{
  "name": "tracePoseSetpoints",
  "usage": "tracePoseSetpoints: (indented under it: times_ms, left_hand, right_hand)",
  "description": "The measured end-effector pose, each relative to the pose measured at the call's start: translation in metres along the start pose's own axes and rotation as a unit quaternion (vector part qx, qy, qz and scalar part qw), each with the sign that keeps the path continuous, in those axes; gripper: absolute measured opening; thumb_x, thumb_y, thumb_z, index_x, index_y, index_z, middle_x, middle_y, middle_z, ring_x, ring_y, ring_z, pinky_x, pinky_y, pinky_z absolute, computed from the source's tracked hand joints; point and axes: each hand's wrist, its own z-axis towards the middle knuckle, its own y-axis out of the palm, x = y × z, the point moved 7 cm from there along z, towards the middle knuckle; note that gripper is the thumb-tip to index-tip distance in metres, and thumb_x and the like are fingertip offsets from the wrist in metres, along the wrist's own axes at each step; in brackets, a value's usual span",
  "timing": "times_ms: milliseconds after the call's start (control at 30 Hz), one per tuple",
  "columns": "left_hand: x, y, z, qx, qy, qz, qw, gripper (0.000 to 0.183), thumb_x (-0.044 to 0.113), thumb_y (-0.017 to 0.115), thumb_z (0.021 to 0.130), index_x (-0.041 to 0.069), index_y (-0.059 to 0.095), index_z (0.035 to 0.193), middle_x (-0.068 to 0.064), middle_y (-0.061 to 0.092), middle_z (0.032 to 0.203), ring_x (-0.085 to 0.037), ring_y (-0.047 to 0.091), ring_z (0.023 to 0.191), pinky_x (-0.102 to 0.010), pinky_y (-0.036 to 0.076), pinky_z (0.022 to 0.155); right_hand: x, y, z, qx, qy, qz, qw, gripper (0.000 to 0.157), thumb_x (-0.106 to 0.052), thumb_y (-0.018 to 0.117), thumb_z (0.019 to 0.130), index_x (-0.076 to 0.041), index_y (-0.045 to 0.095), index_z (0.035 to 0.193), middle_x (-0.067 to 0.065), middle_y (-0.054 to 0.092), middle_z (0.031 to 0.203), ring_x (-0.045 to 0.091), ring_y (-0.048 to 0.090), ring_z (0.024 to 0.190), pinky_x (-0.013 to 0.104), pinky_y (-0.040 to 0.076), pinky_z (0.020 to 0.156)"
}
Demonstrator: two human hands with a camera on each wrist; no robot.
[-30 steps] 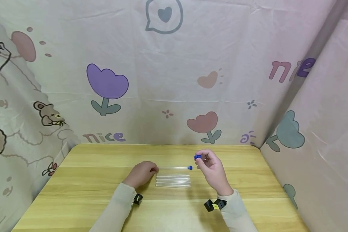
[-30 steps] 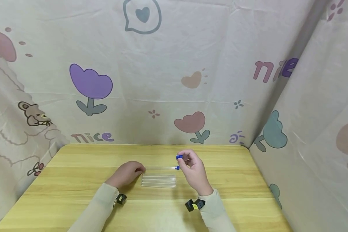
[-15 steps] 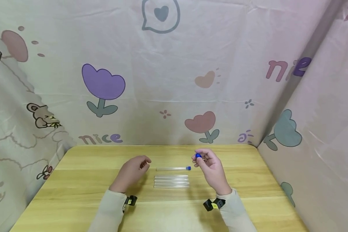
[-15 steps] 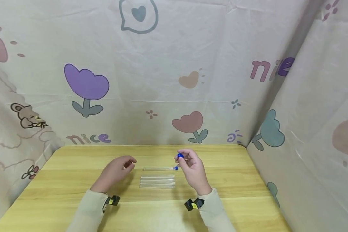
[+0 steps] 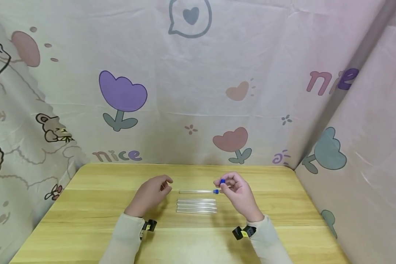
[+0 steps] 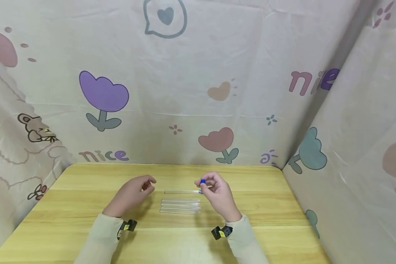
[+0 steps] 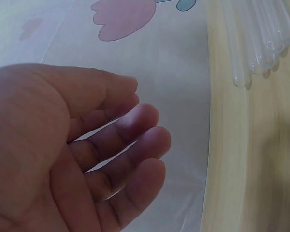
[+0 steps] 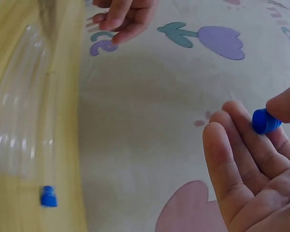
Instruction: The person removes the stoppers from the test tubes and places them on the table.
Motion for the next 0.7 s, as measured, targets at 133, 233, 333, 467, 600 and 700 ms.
tracePoseSetpoints:
  times_ms: [133, 233, 333, 467, 600, 700]
  left_hand:
    - [0.006, 0.001, 0.0, -0.004, 0.007, -0.002, 1.0, 0.02, 0.017, 0.067, 0.099, 0.012, 0.072, 0.118, 0.01, 0.066, 0.088, -0.008, 0.058, 0.077, -0.033, 0.052, 0.074]
    - [0.01, 0.002, 0.002, -0.003, 0.017, -0.004, 0.9998, 0.019, 0.017, 0.066, 0.1, 0.013, 0.072, 0.117, 0.01, 0.067, 0.091, -0.007, 0.06, 0.081, -0.033, 0.054, 0.076]
    - [0.013, 0.001, 0.003, 0.004, 0.025, -0.004, 0.9997, 0.018, 0.016, 0.065, 0.099, 0.013, 0.072, 0.116, 0.009, 0.068, 0.091, -0.007, 0.061, 0.082, -0.034, 0.055, 0.077]
    - [0.013, 0.0, 0.001, 0.002, 0.025, -0.004, 0.9997, 0.017, 0.017, 0.066, 0.099, 0.013, 0.072, 0.115, 0.01, 0.068, 0.091, -0.007, 0.06, 0.081, -0.034, 0.055, 0.077]
    - [0.011, 0.002, -0.002, -0.012, 0.017, -0.004, 0.9998, 0.018, 0.02, 0.067, 0.1, 0.015, 0.072, 0.116, 0.01, 0.067, 0.091, -0.007, 0.059, 0.081, -0.033, 0.053, 0.077]
    - [0.01, 0.003, -0.003, -0.013, 0.017, -0.005, 0.9998, 0.019, 0.02, 0.067, 0.1, 0.015, 0.072, 0.117, 0.01, 0.067, 0.091, -0.008, 0.059, 0.081, -0.033, 0.053, 0.078]
  right_hand:
    - [0.012, -0.013, -0.002, 0.017, 0.018, -0.113, 0.993, 0.01, -0.008, 0.07, 0.099, -0.007, 0.064, 0.107, 0.01, 0.067, 0.108, 0.021, 0.064, 0.099, 0.032, 0.059, 0.082]
    - [0.023, -0.031, -0.002, 0.018, 0.028, -0.223, 0.974, 0.012, -0.005, 0.071, 0.097, -0.011, 0.068, 0.107, 0.002, 0.063, 0.102, 0.018, 0.059, 0.095, 0.029, 0.056, 0.08]
    - [0.039, -0.049, 0.001, -0.003, 0.044, -0.299, 0.953, 0.018, -0.002, 0.068, 0.097, -0.009, 0.069, 0.115, -0.001, 0.062, 0.098, 0.015, 0.059, 0.091, 0.029, 0.057, 0.078]
    - [0.06, -0.067, 0.005, -0.045, 0.075, -0.368, 0.926, 0.018, -0.008, 0.069, 0.098, -0.008, 0.073, 0.116, -0.004, 0.068, 0.097, 0.011, 0.063, 0.088, 0.033, 0.057, 0.079]
    - [0.073, -0.073, 0.007, -0.086, 0.084, -0.411, 0.904, 0.005, -0.011, 0.074, 0.095, -0.013, 0.076, 0.099, -0.009, 0.072, 0.091, 0.008, 0.066, 0.085, 0.037, 0.057, 0.081]
    - [0.075, -0.072, 0.009, -0.108, 0.082, -0.431, 0.892, 0.007, -0.01, 0.077, 0.092, -0.016, 0.074, 0.089, -0.01, 0.071, 0.085, 0.008, 0.065, 0.081, 0.039, 0.057, 0.08]
